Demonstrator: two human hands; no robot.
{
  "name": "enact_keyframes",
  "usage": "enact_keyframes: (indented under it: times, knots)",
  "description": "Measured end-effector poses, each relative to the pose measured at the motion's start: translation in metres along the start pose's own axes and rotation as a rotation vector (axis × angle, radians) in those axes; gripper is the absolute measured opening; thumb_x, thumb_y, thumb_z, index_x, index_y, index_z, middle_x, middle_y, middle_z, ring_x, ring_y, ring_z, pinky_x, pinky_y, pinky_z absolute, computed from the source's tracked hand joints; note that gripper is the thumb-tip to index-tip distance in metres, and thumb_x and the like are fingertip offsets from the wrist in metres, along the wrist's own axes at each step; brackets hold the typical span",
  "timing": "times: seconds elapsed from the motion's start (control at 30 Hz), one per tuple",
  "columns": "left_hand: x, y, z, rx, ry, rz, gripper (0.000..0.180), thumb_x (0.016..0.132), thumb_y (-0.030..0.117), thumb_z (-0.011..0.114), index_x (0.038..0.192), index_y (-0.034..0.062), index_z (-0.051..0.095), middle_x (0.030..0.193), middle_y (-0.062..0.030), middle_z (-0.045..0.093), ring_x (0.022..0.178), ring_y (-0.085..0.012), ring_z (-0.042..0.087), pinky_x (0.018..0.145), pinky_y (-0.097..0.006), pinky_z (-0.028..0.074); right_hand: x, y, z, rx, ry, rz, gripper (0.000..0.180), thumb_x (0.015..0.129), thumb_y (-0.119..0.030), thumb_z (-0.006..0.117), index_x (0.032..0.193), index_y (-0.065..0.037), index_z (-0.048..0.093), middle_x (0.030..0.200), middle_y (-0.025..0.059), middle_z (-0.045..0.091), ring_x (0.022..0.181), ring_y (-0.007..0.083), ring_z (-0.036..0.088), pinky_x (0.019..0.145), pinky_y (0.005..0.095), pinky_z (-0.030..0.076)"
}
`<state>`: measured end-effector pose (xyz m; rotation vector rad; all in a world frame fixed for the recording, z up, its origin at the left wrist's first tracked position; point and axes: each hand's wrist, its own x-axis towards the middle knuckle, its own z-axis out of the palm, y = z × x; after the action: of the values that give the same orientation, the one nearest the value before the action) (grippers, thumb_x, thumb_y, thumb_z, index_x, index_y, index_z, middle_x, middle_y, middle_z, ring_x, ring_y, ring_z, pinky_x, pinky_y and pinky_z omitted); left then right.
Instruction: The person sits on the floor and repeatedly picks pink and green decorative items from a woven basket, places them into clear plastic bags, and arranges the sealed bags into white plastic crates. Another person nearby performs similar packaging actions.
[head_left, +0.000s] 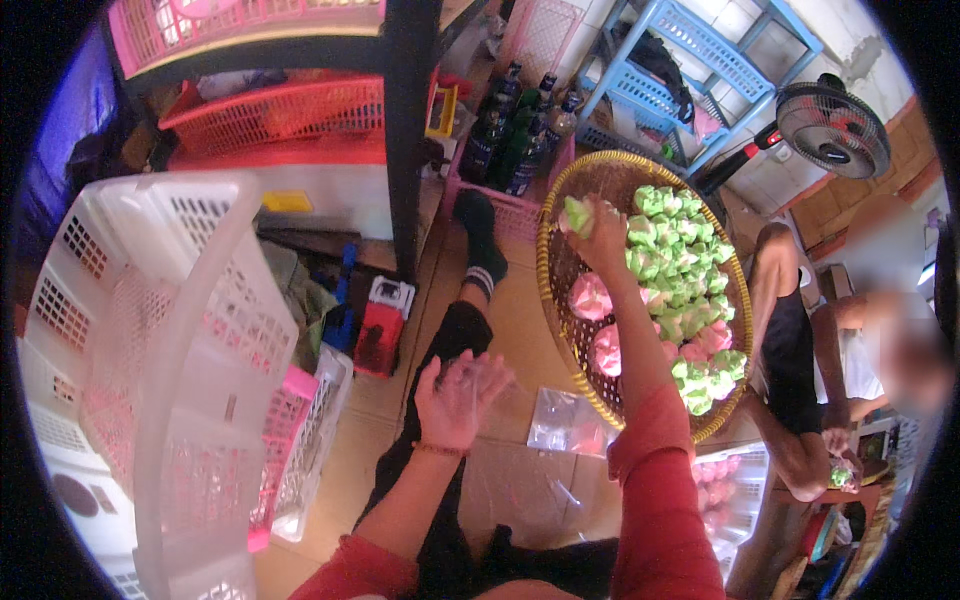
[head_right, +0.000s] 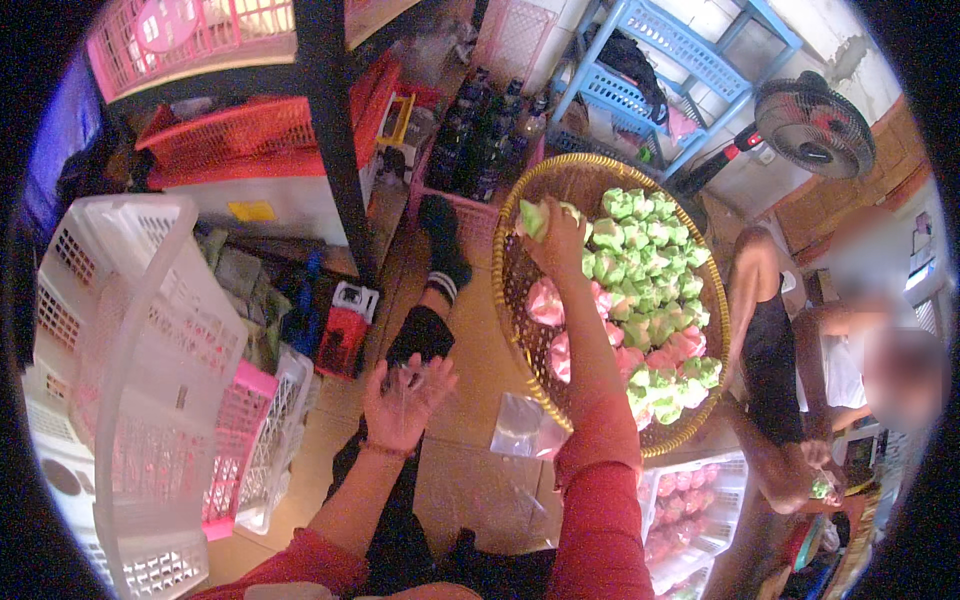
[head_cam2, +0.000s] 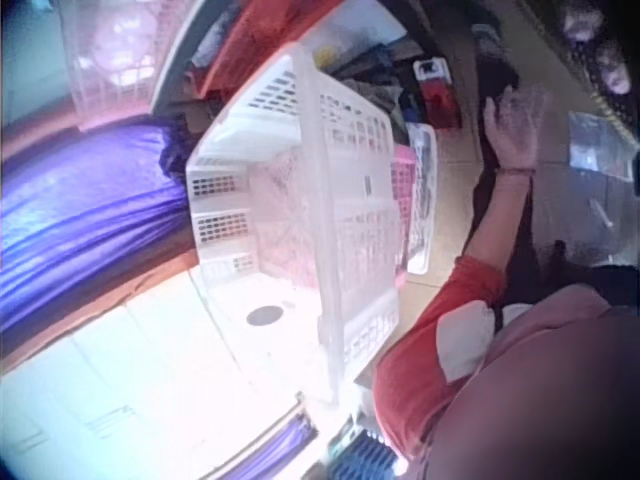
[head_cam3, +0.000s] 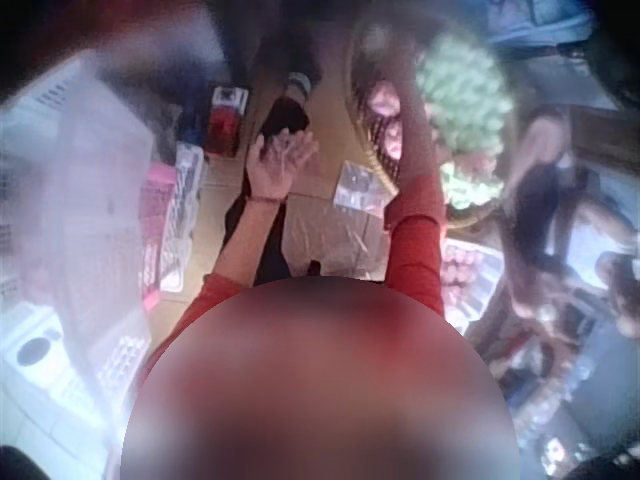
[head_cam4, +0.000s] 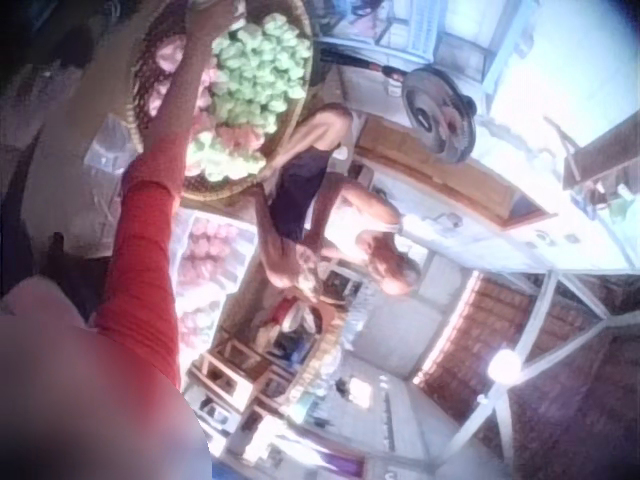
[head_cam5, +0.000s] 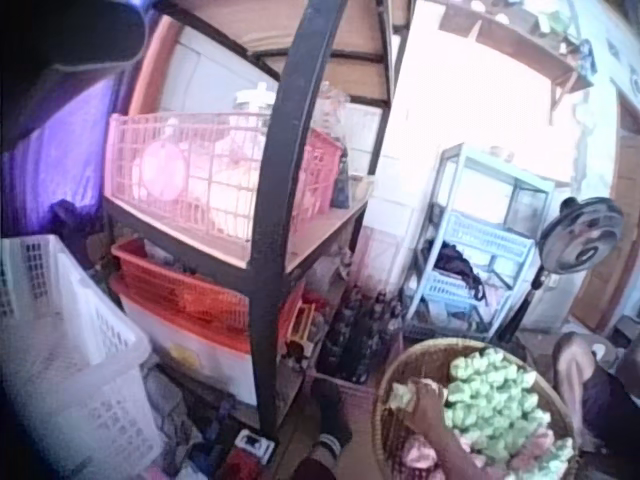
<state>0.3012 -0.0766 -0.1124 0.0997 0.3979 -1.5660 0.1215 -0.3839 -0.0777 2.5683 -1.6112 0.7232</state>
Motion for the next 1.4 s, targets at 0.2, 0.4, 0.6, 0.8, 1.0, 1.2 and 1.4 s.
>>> enact_keyframes:
  times: [0.2,0.4,0.6,0.8,1.0,1.2,1.4]
  knots:
    - [-0.002,-0.005,-0.006,-0.068,0.051,0.009,0.046,0.086,0.035,0.063,0.104,-0.0059,0.052,0.119,-0.0269,0.055,0.125,-0.0442,0.044,0.109,-0.059,0.032,-0.143,-0.078,-0.124,1.048,-0.069,0.422,0.075,0.075,-0.021,0.077,0.137,-0.002,0.038,0.123,0.0113,0.054,0.117,0.0212,0.049,0.100,0.0356,0.040]
    - [-0.037,-0.044,0.008,0.043,0.115,-0.013,0.038,0.086,0.035,0.061,0.093,-0.0029,0.059,0.106,-0.0204,0.061,0.108,-0.0402,0.054,0.104,-0.061,0.037,-0.282,-0.149,-0.228,0.919,-0.122,0.454,0.082,0.076,-0.022,0.078,0.141,-0.002,0.033,0.132,0.0162,0.049,0.121,0.0245,0.049,0.102,0.0351,0.040]
    - [-0.077,-0.102,0.032,0.191,-0.008,-0.105,0.034,0.086,0.036,0.061,0.091,0.0022,0.060,0.092,-0.0112,0.062,0.101,-0.0339,0.057,0.100,-0.060,0.041,-0.354,-0.191,-0.276,0.385,0.092,0.418,0.078,0.070,-0.019,0.081,0.133,0.000,0.038,0.121,0.0215,0.050,0.110,0.0352,0.053,0.091,0.0417,0.047]
    - [-0.112,-0.134,0.047,0.304,-0.034,-0.160,0.035,0.087,0.036,0.059,0.092,0.0010,0.062,0.101,-0.0134,0.063,0.107,-0.0344,0.057,0.104,-0.059,0.036,-0.392,-0.205,-0.314,0.098,0.250,0.343,0.080,0.063,-0.016,0.083,0.130,-0.001,0.042,0.117,0.0193,0.050,0.108,0.0382,0.049,0.093,0.0468,0.042]
    - [-0.132,-0.156,0.046,0.447,-0.094,-0.106,0.033,0.091,0.034,0.055,0.096,0.0030,0.062,0.100,-0.0086,0.064,0.106,-0.0313,0.058,0.103,-0.059,0.038,-0.415,-0.213,-0.325,-0.007,0.287,0.393,0.082,0.061,-0.016,0.085,0.131,-0.004,0.043,0.120,0.0194,0.048,0.108,0.0395,0.047,0.092,0.0483,0.041]
    - [-0.143,-0.149,0.040,0.528,-0.150,-0.152,0.024,0.092,0.031,0.056,0.098,0.0082,0.057,0.103,-0.0052,0.060,0.105,-0.0280,0.055,0.095,-0.060,0.043,-0.431,-0.209,-0.320,0.485,0.235,0.455,0.084,0.066,-0.014,0.085,0.135,-0.001,0.039,0.128,0.0180,0.047,0.115,0.0315,0.049,0.099,0.0415,0.041]
    - [-0.142,-0.131,0.026,0.523,-0.091,-0.199,0.024,0.090,0.031,0.057,0.100,0.0085,0.057,0.104,-0.0067,0.059,0.103,-0.0296,0.055,0.094,-0.059,0.044,-0.446,-0.201,-0.304,0.949,0.226,0.531,0.084,0.073,-0.014,0.083,0.139,0.000,0.033,0.127,0.0167,0.049,0.118,0.0249,0.049,0.102,0.0373,0.040]
